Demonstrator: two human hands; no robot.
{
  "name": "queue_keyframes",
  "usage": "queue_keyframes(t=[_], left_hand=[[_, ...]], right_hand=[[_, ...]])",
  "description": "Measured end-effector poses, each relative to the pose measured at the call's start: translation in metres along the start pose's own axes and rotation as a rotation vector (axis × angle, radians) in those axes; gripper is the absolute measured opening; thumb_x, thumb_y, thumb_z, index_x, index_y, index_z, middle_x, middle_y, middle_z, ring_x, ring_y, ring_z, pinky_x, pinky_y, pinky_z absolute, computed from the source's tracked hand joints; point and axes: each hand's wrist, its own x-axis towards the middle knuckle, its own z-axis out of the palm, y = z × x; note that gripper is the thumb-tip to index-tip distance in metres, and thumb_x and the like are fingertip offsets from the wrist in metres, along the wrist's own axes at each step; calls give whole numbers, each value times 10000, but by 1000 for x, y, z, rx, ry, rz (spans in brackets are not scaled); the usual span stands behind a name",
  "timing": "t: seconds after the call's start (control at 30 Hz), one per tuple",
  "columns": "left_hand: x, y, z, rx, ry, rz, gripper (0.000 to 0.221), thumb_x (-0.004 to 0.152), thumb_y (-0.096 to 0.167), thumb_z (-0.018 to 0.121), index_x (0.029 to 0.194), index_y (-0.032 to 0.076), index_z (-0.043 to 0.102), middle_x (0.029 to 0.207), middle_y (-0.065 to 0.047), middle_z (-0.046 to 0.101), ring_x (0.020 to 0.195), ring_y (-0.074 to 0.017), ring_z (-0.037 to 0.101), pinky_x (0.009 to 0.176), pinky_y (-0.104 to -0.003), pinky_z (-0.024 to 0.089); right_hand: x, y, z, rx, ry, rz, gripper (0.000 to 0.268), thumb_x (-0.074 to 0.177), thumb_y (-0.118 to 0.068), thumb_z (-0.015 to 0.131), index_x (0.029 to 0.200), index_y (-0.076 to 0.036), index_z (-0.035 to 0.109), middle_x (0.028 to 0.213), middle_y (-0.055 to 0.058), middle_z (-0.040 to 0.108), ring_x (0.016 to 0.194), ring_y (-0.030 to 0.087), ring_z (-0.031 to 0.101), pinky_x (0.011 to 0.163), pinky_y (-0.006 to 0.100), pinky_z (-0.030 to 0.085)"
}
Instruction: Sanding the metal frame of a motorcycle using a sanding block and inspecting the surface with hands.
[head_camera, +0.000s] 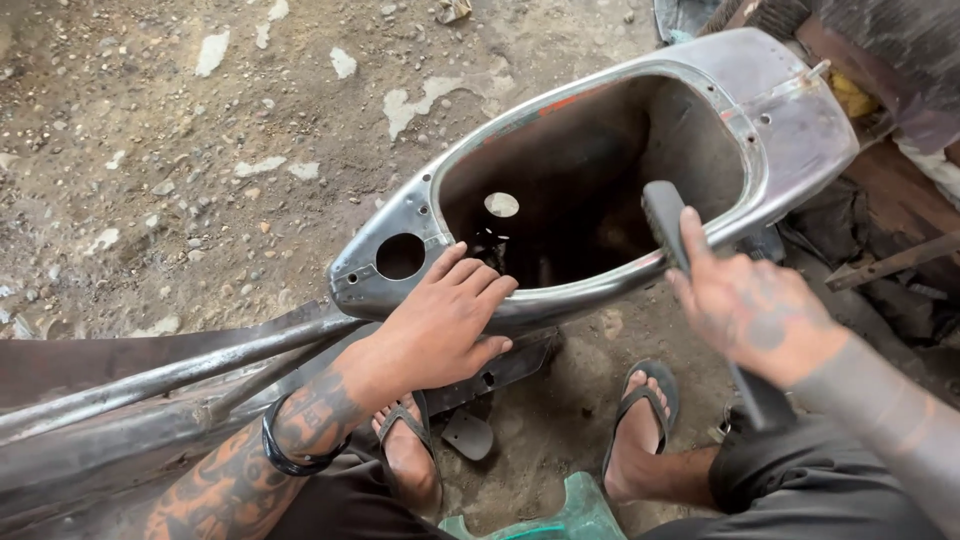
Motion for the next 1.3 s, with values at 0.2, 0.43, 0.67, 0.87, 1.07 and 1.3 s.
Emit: queue_keyframes(t=[0.2,0.43,0.67,0.87,1.07,1.3], left_hand=[[-4,0,-2,-36,27,23,650,902,433,702,1388,34,535,1277,-134,613,1276,-334,502,1230,-553,219],[-3,1,-1,-29,24,8,665,887,455,718,1369,32,542,1248,-124,613,1258,-330,504,1232,-555,220],[-2,2,0,-46,12,0,656,896,456,697,1373,34,541,1245,-121,616,1271,-332,499,1238,-555,209],[-4,0,-2,-58,8,10,630,893,438,713,1356,47,541,1237,-112,621,1277,-326,502,1230,-559,215],[-3,1,0,-22,-12,5,647,922,468,652,1381,26,539,1257,-129,610,1267,-330,501,1232,-552,213],[-4,-1,-2,-59,-13,18,642,918,440,681,1389,28,534,1269,-116,604,1284,-323,494,1239,-550,203]], right_hand=[[-3,2,37,-144,29,-280,900,1006,-543,370,1691,-163,-73,899,102,758,820,390,748,742,551,572],[-13,-10,4,-203,-44,-9,819,1011,-546,271,1681,-159,2,1061,185,768,975,408,773,841,544,584],[7,33,-7,-92,-46,-120,859,938,-632,278,1692,-346,-19,1184,106,735,981,384,785,870,508,592],[-34,-24,9,-147,-124,-107,845,1000,-557,333,1665,-212,-56,1109,112,743,1032,377,741,888,565,558],[1,26,-62,223,-273,225,601,1036,-531,290,1607,-364,203,1007,302,766,874,405,770,825,487,553],[-18,3,-19,-77,-156,-21,831,1015,-500,282,1684,-192,-103,1147,205,734,1091,457,708,976,588,514]])
